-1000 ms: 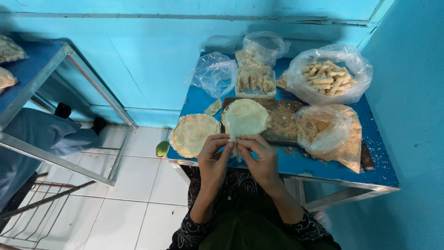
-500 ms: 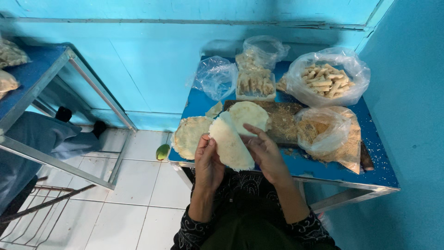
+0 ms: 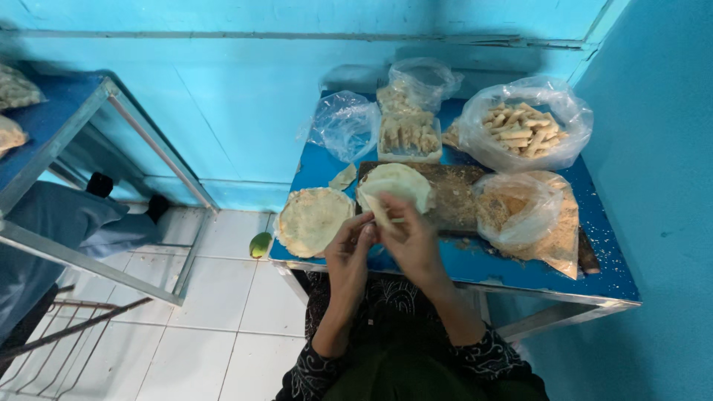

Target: The person sits at a small blue table and folds thin dough pieces by hand, pressing and shaping them on a wooden board. They then use a knife to cut a round dough disc and peel apart its thin layers, stacking the separated sheets with the folded pieces.

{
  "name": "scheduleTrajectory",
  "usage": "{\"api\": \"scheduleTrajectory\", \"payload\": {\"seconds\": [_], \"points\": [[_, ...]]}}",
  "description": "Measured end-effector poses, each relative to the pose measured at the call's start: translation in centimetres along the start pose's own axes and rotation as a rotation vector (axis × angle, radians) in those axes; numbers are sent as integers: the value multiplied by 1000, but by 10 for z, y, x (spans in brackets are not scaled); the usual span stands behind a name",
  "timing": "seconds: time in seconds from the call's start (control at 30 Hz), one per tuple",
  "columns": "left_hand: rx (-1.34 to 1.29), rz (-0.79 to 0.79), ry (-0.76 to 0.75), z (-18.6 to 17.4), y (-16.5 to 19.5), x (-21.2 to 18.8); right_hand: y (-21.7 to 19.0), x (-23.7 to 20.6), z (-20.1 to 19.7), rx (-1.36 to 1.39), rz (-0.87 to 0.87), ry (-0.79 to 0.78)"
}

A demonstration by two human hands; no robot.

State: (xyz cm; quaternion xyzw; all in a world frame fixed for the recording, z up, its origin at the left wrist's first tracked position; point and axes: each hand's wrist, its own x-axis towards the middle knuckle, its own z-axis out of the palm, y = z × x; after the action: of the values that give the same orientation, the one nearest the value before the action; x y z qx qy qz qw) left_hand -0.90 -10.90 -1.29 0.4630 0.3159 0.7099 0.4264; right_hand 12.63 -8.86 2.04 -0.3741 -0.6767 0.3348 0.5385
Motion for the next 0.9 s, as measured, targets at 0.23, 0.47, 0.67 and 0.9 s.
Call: {"api": "scheduleTrajectory", "payload": {"seconds": [0.23,0.47,0.67,0.9], "points": [[-94,-221,149,-18,-22,-3,3,-5,-5,519,169,-118],[-261,-187,82,-12,-34,-9,-2,-16,2,20,-57,-7],[-212,-110,102,-17,-33,-13,-8,-20,3,-184,-144,60],[-62,-43,68,-16,-17,-14,-2,-22,4,23,-62,32]]}}
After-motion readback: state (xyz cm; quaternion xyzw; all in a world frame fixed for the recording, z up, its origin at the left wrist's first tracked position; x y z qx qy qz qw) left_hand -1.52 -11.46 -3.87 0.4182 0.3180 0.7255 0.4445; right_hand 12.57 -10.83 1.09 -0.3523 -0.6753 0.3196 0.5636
